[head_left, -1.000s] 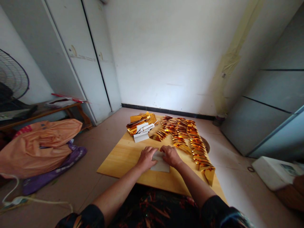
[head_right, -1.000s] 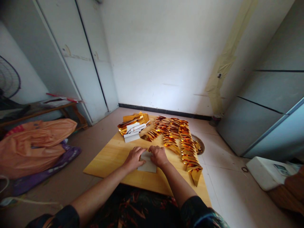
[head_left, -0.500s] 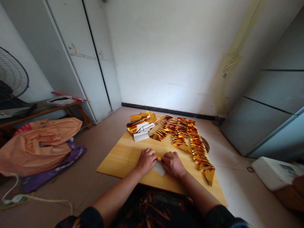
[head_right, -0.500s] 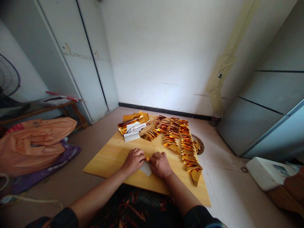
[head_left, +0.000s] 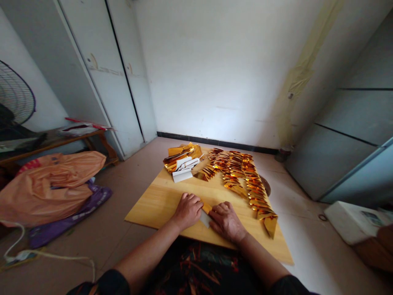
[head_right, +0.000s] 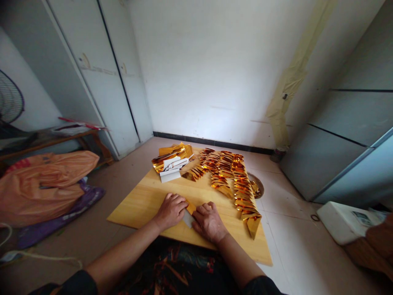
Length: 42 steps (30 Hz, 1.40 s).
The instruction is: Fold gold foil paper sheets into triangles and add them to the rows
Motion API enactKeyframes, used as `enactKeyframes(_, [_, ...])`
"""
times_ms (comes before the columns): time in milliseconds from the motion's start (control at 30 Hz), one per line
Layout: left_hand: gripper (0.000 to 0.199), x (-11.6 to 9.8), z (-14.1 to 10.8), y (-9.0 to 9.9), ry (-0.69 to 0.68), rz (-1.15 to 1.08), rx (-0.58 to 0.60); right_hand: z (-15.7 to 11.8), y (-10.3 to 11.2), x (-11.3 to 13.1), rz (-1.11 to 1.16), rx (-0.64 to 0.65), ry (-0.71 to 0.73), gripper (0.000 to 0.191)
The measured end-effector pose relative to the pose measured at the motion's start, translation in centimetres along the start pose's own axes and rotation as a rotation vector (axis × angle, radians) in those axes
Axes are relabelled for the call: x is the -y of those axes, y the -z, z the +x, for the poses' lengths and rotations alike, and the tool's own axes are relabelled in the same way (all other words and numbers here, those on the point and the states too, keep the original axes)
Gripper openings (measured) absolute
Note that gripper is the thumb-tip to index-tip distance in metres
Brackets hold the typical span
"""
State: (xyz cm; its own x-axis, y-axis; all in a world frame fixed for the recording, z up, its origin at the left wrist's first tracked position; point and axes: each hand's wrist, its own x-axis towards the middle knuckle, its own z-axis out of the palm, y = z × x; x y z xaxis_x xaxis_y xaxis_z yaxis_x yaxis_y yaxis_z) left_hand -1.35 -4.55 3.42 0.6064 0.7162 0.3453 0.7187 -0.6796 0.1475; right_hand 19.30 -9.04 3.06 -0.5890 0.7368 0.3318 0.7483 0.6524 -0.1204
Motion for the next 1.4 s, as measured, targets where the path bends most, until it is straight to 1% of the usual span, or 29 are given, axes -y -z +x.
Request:
enactKeyframes(167, [0.022, 0.1, -1.2, 1.0, -0.064, 0.006, 0.073, -0.7, 0.5, 0.2, 0.043, 0.028, 0.050, 0.018])
enactKeyframes(333, [0.042, 0.5, -2.0, 0.9, -0.063, -0.002, 0.118, -0.9, 0.2, 0.0, 0.079, 0.028, 0.012, 0.019])
enactKeyframes(433, [0.045, 0.7, -1.6, 0.5, -0.050, 0.007, 0.122, -0.5, -0.2, -0.7, 0.072, 0.019, -0.039, 0.018])
enactKeyframes(533, [0.047, 0.7, -0.5, 0.3, -0.056, 0.000, 0.107, 0.3, -0.4, -1.7, 0.074, 0.008, -0.076, 0.018])
enactKeyframes(600, [0.044, 0.7, 0.4, 0.1, -0.062, -0.013, 0.114, 0.8, -0.5, -2.4, 0.093, 0.008, -0.085, 0.017])
enactKeyframes(700, [0.026, 0.6, 1.3, -0.4, -0.047, -0.034, 0.137, 1.3, -0.7, -3.1, 0.118, -0.001, -0.086, 0.015])
enactKeyframes(800, [0.013, 0.4, 1.5, -1.0, -0.036, -0.058, 0.109, 1.4, -1.0, -3.3, 0.126, -0.016, -0.078, 0.015])
enactKeyframes(900, [0.009, 0.1, 1.1, -1.5, -0.082, -0.063, 0.066, 1.3, -1.0, -3.2, 0.127, -0.030, -0.074, 0.017])
enactKeyframes(1033, [0.013, -0.2, 0.5, -2.1, -0.127, -0.030, 0.001, 1.2, -0.5, -3.0, 0.141, -0.022, -0.073, 0.020])
enactKeyframes(1167, [0.015, -0.6, 0.4, -2.4, -0.106, -0.014, -0.063, 0.9, -0.2, -3.1, 0.168, -0.010, -0.055, 0.022])
enactKeyframes(1233, [0.016, -0.8, 0.3, -2.4, -0.083, 0.000, -0.078, 0.7, -0.3, -3.1, 0.183, -0.019, -0.061, 0.018])
enactKeyframes(1400, [0.020, -1.0, 0.2, -2.4, -0.045, -0.005, -0.086, 1.0, -0.7, -2.9, 0.205, -0.048, -0.151, 0.017])
